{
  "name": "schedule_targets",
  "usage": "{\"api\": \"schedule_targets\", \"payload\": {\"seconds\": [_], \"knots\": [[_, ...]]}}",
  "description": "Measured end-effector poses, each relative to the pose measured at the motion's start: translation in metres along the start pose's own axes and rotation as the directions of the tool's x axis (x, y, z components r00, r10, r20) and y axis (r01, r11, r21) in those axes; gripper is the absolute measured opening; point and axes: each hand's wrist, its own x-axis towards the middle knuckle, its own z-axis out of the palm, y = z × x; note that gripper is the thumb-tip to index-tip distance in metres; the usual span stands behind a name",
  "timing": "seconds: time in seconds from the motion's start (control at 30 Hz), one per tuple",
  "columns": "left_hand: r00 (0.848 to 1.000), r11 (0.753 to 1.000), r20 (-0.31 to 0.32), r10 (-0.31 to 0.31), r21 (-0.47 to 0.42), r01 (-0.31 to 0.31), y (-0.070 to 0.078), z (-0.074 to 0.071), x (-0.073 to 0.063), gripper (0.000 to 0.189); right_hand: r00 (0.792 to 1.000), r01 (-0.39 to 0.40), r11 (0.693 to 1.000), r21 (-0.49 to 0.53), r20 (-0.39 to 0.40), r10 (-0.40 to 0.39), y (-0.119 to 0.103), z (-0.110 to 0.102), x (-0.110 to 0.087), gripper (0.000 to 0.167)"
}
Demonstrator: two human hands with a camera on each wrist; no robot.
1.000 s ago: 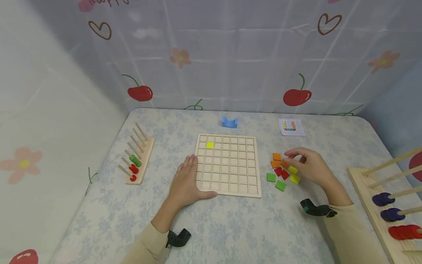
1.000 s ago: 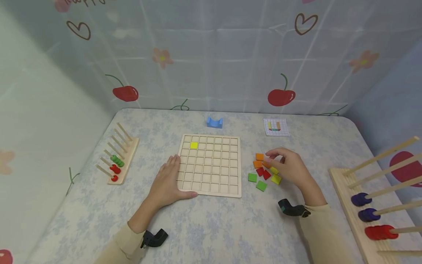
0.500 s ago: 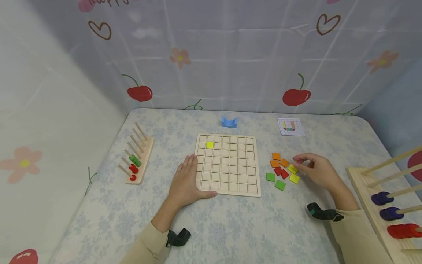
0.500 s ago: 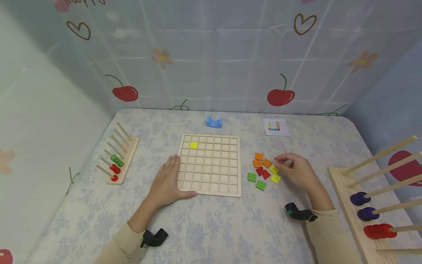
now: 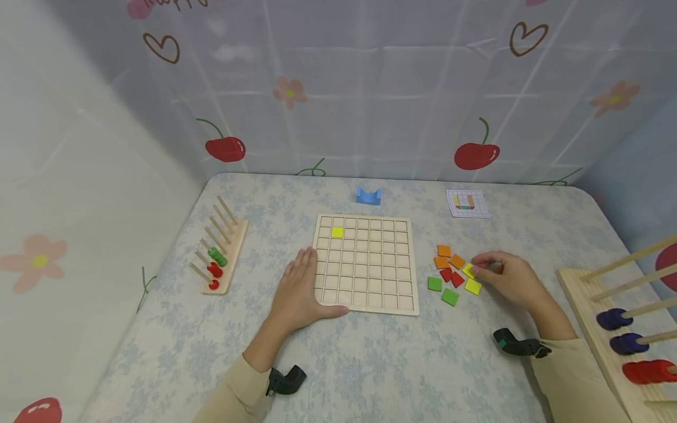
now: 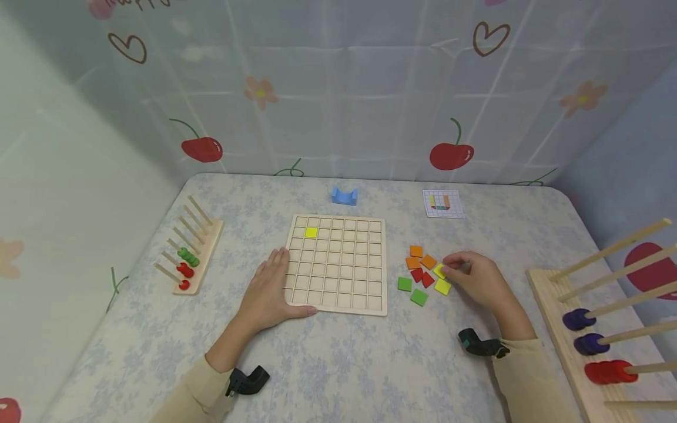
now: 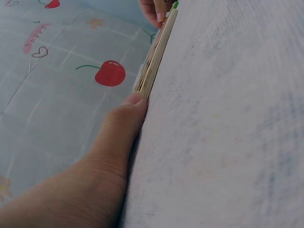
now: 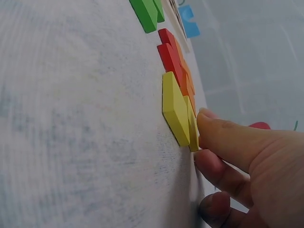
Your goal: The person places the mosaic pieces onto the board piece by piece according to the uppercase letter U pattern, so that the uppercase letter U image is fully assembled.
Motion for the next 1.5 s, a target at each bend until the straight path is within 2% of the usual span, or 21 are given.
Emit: {"api": "schedule_targets", "payload": {"seconds": [0.3,0.5,0.8,1.17,1.3,1.5], "knots": [[1.0,1.0,-0.003,-0.005,-0.003,0.005,0.0,0.001,0.0,0.148,1.0,0.019,1.0,-0.025,-0.015,-0.019,-0.002,0.003,0.004,0.031],[0.999,1.0,-0.032,0.013,-0.018,-0.013,0.001,0.002,-0.001,0.148,1.0,0.012,0.998,-0.055,0.005,-0.012,-0.001,0.002,0.003,0.026],[0.999,1.0,-0.041,0.013,-0.011,-0.013,0.0,0.003,-0.001,0.148,1.0,0.011,0.999,-0.044,0.017,-0.01,-0.002,0.001,0.003,0.032],[1.0,1.0,-0.028,0.005,-0.013,-0.005,0.0,0.0,0.0,0.148,1.0,0.008,1.0,-0.008,0.012,-0.008,-0.002,-0.004,0.005,0.025],[1.0,1.0,-0.03,0.007,-0.014,-0.008,0.0,0.0,0.0,0.148,1.0,0.017,0.999,0.031,0.005,-0.017,-0.01,-0.005,0.012,0.025],[1.0,1.0,-0.029,0.007,-0.016,-0.008,0.0,0.001,-0.001,0.148,0.999,0.015,0.992,0.129,0.038,-0.02,-0.04,0.002,0.027,0.029]]}}
